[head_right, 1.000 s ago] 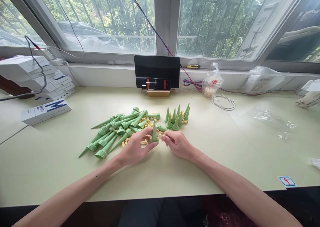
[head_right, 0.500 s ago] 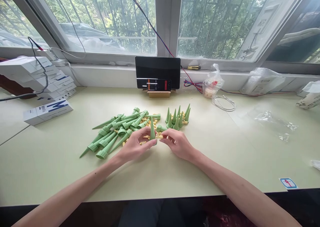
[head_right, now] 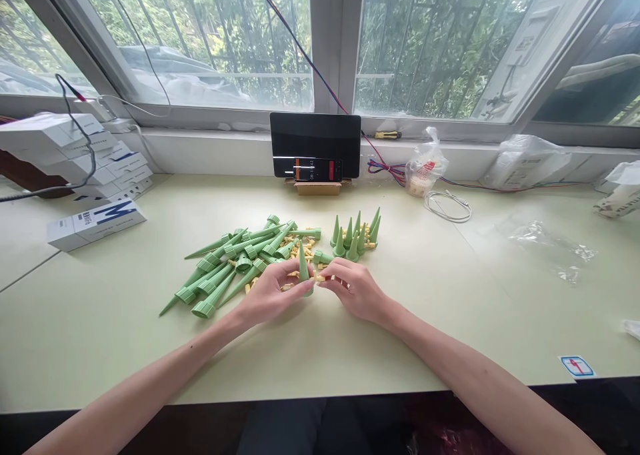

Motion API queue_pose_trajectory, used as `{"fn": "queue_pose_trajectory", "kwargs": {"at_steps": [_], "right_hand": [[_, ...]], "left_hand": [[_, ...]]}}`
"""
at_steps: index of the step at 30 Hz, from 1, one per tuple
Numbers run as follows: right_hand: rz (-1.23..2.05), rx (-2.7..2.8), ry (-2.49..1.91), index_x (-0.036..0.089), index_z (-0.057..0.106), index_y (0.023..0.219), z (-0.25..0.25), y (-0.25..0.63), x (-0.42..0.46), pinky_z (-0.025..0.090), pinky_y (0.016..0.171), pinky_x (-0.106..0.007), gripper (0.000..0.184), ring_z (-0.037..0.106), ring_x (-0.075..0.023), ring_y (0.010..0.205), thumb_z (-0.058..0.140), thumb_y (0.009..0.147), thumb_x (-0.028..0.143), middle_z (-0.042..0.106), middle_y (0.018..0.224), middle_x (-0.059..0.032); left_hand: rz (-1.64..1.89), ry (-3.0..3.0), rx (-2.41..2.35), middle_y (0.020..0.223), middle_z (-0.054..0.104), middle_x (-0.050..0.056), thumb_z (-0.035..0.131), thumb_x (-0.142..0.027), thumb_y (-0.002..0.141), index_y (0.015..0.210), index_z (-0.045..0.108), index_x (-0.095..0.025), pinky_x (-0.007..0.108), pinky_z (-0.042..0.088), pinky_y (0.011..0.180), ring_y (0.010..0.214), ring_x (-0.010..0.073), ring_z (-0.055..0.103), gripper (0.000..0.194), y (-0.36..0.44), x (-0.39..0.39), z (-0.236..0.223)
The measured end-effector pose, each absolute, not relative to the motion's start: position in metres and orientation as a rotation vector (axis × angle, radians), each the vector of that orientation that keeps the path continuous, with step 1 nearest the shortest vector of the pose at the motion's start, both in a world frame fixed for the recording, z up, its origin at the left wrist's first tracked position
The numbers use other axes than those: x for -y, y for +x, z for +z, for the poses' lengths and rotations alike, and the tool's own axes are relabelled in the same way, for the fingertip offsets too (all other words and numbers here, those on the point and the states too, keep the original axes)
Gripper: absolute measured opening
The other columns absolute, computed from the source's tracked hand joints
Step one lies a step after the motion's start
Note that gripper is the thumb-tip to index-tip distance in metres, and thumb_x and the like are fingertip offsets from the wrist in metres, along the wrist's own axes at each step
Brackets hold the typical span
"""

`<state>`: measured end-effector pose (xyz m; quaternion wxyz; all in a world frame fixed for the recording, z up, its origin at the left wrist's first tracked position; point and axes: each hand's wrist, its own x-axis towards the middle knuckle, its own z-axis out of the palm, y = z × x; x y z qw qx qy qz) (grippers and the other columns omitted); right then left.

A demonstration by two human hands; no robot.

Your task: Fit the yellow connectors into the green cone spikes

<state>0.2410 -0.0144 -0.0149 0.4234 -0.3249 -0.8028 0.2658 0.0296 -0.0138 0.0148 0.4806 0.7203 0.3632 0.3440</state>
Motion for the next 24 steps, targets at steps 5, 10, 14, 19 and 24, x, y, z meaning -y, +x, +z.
{"fn": "queue_pose_trajectory", "kwargs": {"at_steps": [5, 10, 14, 19, 24], "right_hand": [[0.657, 2.044, -0.823, 0.019, 0.063, 0.088, -0.0167, 0.2413, 0.0144, 0.043, 0.057, -0.025, 0.022, 0.049, -0.0132, 0.061, 0.053, 0.098, 0.035, 0.057, 0.076, -0.0032], [0.637, 2.070, -0.833, 0.019, 0.061, 0.084, -0.0152, 0.2411, 0.0153, 0.040, 0.056, -0.025, 0.022, 0.045, -0.0122, 0.059, 0.052, 0.099, 0.033, 0.053, 0.072, -0.0010], [0.624, 2.104, -0.827, 0.019, 0.060, 0.083, -0.0154, 0.2411, 0.0151, 0.037, 0.055, -0.025, 0.024, 0.043, -0.0123, 0.058, 0.049, 0.100, 0.032, 0.051, 0.070, -0.0005], [0.594, 2.148, -0.822, 0.019, 0.056, 0.078, -0.0179, 0.2414, 0.0141, 0.035, 0.056, -0.026, 0.029, 0.040, -0.0129, 0.058, 0.043, 0.102, 0.031, 0.047, 0.066, 0.0003], [0.602, 2.171, -0.828, 0.019, 0.049, 0.075, -0.0201, 0.2403, 0.0141, 0.036, 0.058, -0.026, 0.032, 0.042, -0.0129, 0.059, 0.038, 0.103, 0.029, 0.047, 0.065, 0.0008]], "left_hand": [[0.844, 1.804, -0.899, 0.094, 0.067, 0.005, 0.061, -0.034, 0.090, 0.097, 0.067, -0.016, 0.029, 0.054, 0.078, 0.089, 0.0189, 0.063, 0.020, 0.0294, 0.0140, 0.0116], [0.856, 1.876, -0.910, 0.090, 0.067, 0.005, 0.060, -0.032, 0.091, 0.097, 0.068, -0.016, 0.028, 0.053, 0.074, 0.082, 0.0169, 0.061, 0.019, 0.0298, 0.0149, 0.0114], [0.872, 1.940, -0.913, 0.090, 0.068, 0.005, 0.059, -0.030, 0.090, 0.096, 0.069, -0.017, 0.028, 0.053, 0.074, 0.082, 0.0169, 0.061, 0.017, 0.0305, 0.0156, 0.0120], [0.868, 1.989, -0.913, 0.089, 0.068, 0.005, 0.059, -0.030, 0.090, 0.094, 0.068, -0.017, 0.028, 0.050, 0.072, 0.080, 0.0163, 0.060, 0.016, 0.0308, 0.0162, 0.0129], [0.860, 2.010, -0.915, 0.087, 0.067, 0.003, 0.058, -0.028, 0.090, 0.094, 0.067, -0.018, 0.027, 0.047, 0.069, 0.077, 0.0153, 0.059, 0.014, 0.0308, 0.0167, 0.0140]]}}
